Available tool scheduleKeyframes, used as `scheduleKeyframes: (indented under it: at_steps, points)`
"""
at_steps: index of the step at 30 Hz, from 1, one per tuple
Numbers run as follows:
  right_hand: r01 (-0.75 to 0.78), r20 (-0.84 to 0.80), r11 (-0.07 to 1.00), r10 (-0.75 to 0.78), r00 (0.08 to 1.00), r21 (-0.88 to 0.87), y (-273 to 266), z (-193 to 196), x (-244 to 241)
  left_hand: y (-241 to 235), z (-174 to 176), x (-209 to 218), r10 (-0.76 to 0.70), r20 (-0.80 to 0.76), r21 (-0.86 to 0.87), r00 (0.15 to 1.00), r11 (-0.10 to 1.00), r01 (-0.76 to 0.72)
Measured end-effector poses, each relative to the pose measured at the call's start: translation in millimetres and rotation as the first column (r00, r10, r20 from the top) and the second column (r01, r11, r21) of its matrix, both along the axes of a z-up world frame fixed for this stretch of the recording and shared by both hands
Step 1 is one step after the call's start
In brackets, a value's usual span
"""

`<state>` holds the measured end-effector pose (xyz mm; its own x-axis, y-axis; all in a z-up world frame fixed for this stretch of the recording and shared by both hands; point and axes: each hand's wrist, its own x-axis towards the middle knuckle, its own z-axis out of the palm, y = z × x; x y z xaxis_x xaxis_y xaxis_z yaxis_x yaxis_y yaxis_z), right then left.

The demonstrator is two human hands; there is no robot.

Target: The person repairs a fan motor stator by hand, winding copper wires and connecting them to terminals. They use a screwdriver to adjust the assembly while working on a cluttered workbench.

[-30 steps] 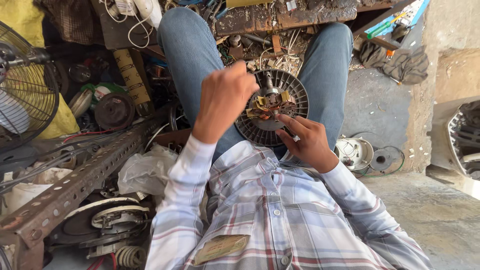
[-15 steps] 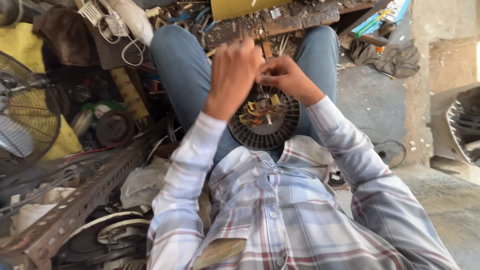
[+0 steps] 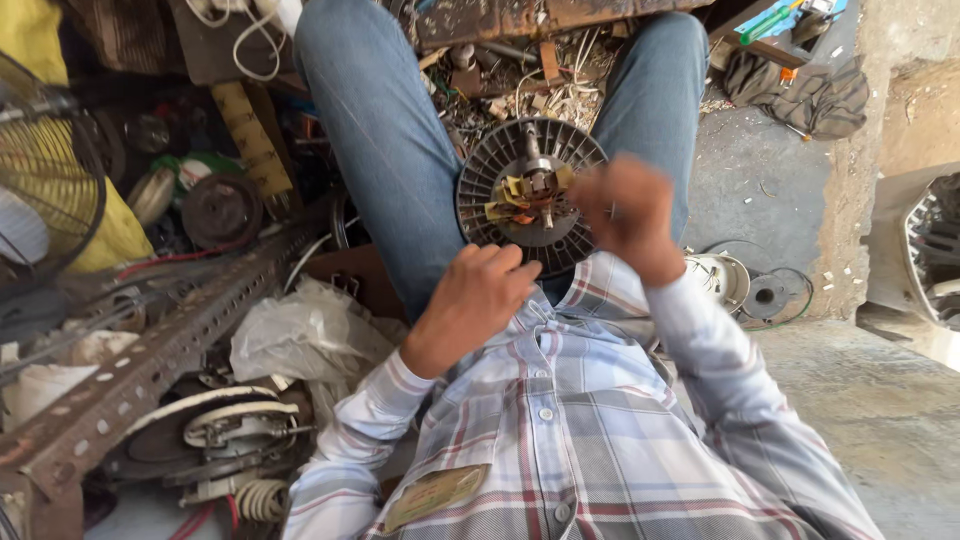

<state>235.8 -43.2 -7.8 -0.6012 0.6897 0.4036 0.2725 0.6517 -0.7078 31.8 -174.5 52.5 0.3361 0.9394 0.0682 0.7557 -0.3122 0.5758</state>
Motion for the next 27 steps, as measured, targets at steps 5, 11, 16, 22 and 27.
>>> scheduleKeyframes:
  at_steps: [5, 11, 16, 22, 27]
  points:
    - [-0.047, 0.11, 0.995, 0.038, 0.993, 0.083, -44, 10, 0, 7, 16, -24, 0.026, 0.029, 0.003, 0.999, 1.0, -0.026]
    - [0.012, 0.029, 0.99, -0.016, 0.999, 0.14, -43, 19, -7, 18, 25, -13, 0.037, 0.144, 0.13, 0.989, 0.99, -0.056]
    - [0.037, -0.025, 0.992, -0.035, 0.999, 0.119, -29, 19, -17, 9, 20, -7, 0.151, 0.235, 0.22, 0.96, 0.954, -0.204]
    - [0.078, -0.143, 0.997, -0.08, 0.987, -0.018, -11, 38, -21, 7, 7, 2, 0.136, 0.248, 0.168, 0.959, 0.969, -0.181]
    - [0.082, -0.079, 0.994, -0.077, 0.994, 0.068, 1, 50, -25, 8, -2, 6, 0.146, 0.255, 0.156, 0.956, 0.969, -0.19]
